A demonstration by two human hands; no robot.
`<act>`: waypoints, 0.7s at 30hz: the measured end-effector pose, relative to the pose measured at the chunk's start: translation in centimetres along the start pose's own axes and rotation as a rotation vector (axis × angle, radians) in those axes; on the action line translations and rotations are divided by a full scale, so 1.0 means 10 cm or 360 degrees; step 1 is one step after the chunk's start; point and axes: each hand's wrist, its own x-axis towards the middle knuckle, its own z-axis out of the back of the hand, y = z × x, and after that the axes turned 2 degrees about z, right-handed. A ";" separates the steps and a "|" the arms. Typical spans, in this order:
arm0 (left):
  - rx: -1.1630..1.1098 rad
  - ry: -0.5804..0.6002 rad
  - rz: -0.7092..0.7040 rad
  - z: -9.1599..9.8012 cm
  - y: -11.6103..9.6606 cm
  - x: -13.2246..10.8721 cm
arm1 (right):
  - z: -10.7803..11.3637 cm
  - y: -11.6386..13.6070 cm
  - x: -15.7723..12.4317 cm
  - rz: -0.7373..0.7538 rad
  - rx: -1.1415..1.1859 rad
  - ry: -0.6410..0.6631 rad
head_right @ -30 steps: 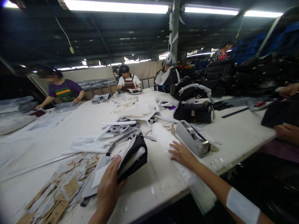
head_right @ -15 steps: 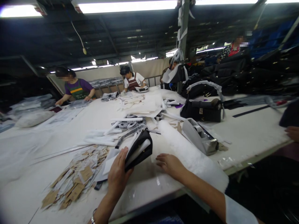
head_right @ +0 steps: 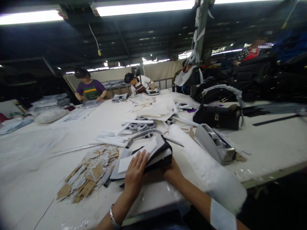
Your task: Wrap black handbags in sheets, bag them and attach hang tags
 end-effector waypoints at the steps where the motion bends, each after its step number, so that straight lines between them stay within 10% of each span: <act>1: 0.0036 0.0000 -0.0014 -0.03 -0.02 -0.01 | 0.04 0.02 -0.10 0.0011 -0.0063 0.0018; 6: 0.0148 -0.0073 -0.0129 -0.19 -0.17 -0.05 | 0.38 0.33 -0.64 0.0129 -0.0441 0.0226; 9: 0.0167 -0.0135 -0.0131 -0.26 -0.25 -0.04 | 0.53 0.65 -0.60 0.0283 -0.0539 0.0003; 12: 0.0192 -0.0192 -0.0136 -0.29 -0.33 -0.04 | 0.57 0.86 -0.14 0.0398 -0.0754 -0.0159; 21: 0.0211 -0.0372 -0.0117 -0.25 -0.62 -0.20 | 0.06 0.46 1.55 -0.0004 -0.1352 0.0457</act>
